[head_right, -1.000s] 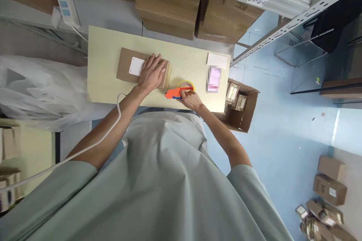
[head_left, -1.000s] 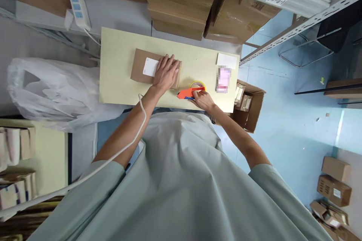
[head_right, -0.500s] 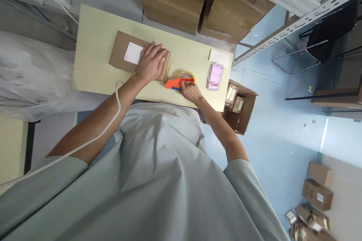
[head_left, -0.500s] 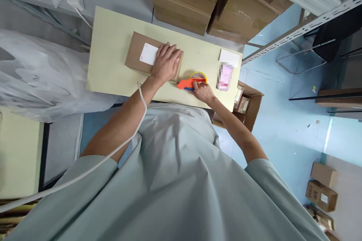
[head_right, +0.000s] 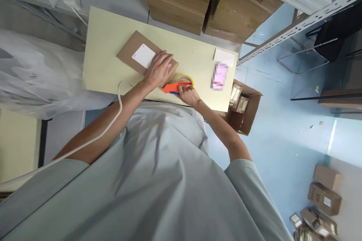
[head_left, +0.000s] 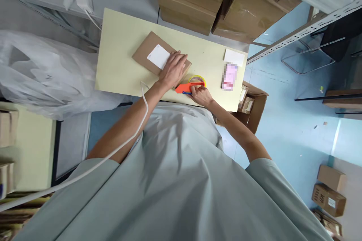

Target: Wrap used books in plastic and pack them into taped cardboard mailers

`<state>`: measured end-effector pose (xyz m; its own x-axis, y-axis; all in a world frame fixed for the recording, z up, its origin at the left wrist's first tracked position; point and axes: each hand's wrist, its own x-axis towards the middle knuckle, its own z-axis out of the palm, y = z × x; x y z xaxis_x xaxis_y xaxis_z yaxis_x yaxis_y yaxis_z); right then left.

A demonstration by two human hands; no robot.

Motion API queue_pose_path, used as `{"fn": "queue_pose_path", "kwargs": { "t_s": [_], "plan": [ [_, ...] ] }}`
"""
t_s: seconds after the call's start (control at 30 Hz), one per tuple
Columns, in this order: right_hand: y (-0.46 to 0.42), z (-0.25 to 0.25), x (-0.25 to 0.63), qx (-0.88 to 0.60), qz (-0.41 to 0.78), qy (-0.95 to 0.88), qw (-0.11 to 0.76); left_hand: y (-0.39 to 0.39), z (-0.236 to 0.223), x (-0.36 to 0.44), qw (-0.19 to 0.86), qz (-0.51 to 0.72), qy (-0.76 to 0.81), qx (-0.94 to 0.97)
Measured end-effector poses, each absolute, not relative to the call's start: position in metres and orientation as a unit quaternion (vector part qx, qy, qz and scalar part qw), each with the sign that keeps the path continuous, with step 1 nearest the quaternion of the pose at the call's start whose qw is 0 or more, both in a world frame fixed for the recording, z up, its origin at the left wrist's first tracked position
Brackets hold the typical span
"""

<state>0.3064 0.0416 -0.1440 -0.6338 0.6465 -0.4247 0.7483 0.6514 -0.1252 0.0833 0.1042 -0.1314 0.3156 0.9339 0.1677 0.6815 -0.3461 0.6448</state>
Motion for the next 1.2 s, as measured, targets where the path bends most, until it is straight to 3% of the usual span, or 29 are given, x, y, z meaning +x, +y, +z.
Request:
{"fn": "queue_pose_path", "kwargs": {
  "t_s": [0.3,0.67,1.2],
  "plan": [
    [0.006,-0.128,0.243,0.382,-0.212,0.883,0.173,0.065,-0.122,0.075,0.286,0.242,0.517,0.770],
    [0.001,-0.115,0.231,0.410,-0.252,0.863,0.153,0.057,-0.114,0.074,0.336,0.203,0.573,0.720],
    [0.081,-0.100,0.318,0.465,-0.245,0.822,0.219,0.058,-0.116,0.071,0.367,0.206,0.564,0.710]
  ]
}}
